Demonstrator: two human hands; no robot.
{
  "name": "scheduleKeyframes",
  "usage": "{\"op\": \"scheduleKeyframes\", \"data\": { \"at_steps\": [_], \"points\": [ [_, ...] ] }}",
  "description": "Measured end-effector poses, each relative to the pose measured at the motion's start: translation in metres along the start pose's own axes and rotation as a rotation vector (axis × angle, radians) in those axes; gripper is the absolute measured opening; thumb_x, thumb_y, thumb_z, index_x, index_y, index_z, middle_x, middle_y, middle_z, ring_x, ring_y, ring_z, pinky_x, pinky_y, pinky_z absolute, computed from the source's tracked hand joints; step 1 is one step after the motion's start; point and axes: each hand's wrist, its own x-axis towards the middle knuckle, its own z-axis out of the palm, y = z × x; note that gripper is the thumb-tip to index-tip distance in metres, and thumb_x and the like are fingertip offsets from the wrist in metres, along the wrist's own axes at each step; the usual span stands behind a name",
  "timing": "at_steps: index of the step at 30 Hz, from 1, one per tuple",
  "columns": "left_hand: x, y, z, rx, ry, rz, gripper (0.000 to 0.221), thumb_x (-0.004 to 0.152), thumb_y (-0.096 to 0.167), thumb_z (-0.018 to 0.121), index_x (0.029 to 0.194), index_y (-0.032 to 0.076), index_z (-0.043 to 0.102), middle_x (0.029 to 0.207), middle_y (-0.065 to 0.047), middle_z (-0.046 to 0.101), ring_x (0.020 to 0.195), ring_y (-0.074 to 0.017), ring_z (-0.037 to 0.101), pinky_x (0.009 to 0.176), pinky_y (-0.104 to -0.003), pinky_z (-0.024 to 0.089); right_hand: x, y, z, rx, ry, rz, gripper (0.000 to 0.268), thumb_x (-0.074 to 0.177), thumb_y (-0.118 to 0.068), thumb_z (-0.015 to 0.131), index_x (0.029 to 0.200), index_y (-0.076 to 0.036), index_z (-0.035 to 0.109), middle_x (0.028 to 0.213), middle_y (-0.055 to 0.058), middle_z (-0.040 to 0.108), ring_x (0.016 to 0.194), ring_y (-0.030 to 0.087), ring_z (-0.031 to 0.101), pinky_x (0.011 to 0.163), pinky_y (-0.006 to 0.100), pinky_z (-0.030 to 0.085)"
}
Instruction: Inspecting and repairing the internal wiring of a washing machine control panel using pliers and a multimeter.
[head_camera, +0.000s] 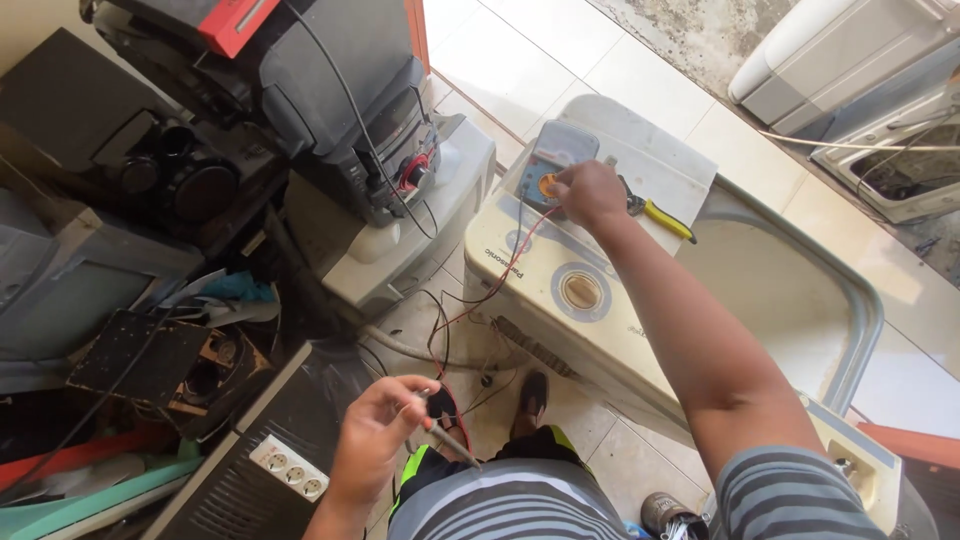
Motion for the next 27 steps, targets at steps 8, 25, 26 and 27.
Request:
{"op": "scheduleKeyframes", "data": {
  "at_steps": [8, 25, 26, 27],
  "points": [
    [0.090, -0.044, 0.007, 0.337, -0.062, -0.093, 0.011, 0.086, 0.010, 0.081, 0.082, 0.003, 0.074, 0.145, -0.008, 0.068, 0.090, -0.0116, 0.060, 0.079, -0.033, 0.052, -0.012, -0.015, 0.000, 0.218, 0.000, 0.060, 0.022, 0.094, -0.016, 0.080, 0.115, -0.008, 0.079, 0.103, 0.017, 0.077, 0.081, 0.031, 0.076, 0.085, 0.040, 0.058],
    [0.152, -0.146, 0.011, 0.551, -0.300, -0.306, 0.023, 0.086, 0.029, 0.084, 0.080, 0.008, 0.076, 0.151, -0.018, 0.054, 0.112, -0.0292, 0.060, 0.093, -0.044, 0.051, -0.062, -0.014, -0.008, 0.214, 0.266, -0.137, 0.032, 0.099, -0.039, 0.074, 0.109, -0.010, 0.079, 0.095, 0.017, 0.074, 0.095, 0.037, 0.071, 0.093, 0.048, 0.054],
    [0.158, -0.166, 0.004, 0.592, -0.278, -0.308, 0.028, 0.084, 0.037, 0.086, 0.074, 0.013, 0.076, 0.157, -0.014, 0.049, 0.144, -0.0361, 0.046, 0.114, -0.049, 0.043, -0.091, -0.021, -0.014, 0.392, 0.403, -0.145, 0.034, 0.102, -0.045, 0.071, 0.103, -0.012, 0.079, 0.084, 0.011, 0.073, 0.087, 0.032, 0.072, 0.089, 0.045, 0.054],
    [0.156, -0.145, 0.012, 0.593, -0.286, -0.315, 0.028, 0.084, 0.037, 0.086, 0.074, 0.013, 0.076, 0.157, -0.014, 0.049, 0.144, -0.0361, 0.046, 0.114, -0.049, 0.043, -0.125, -0.016, -0.004, 0.391, 0.404, -0.134, 0.034, 0.102, -0.045, 0.071, 0.103, -0.012, 0.079, 0.084, 0.011, 0.073, 0.087, 0.032, 0.072, 0.089, 0.045, 0.054]
  ]
}}
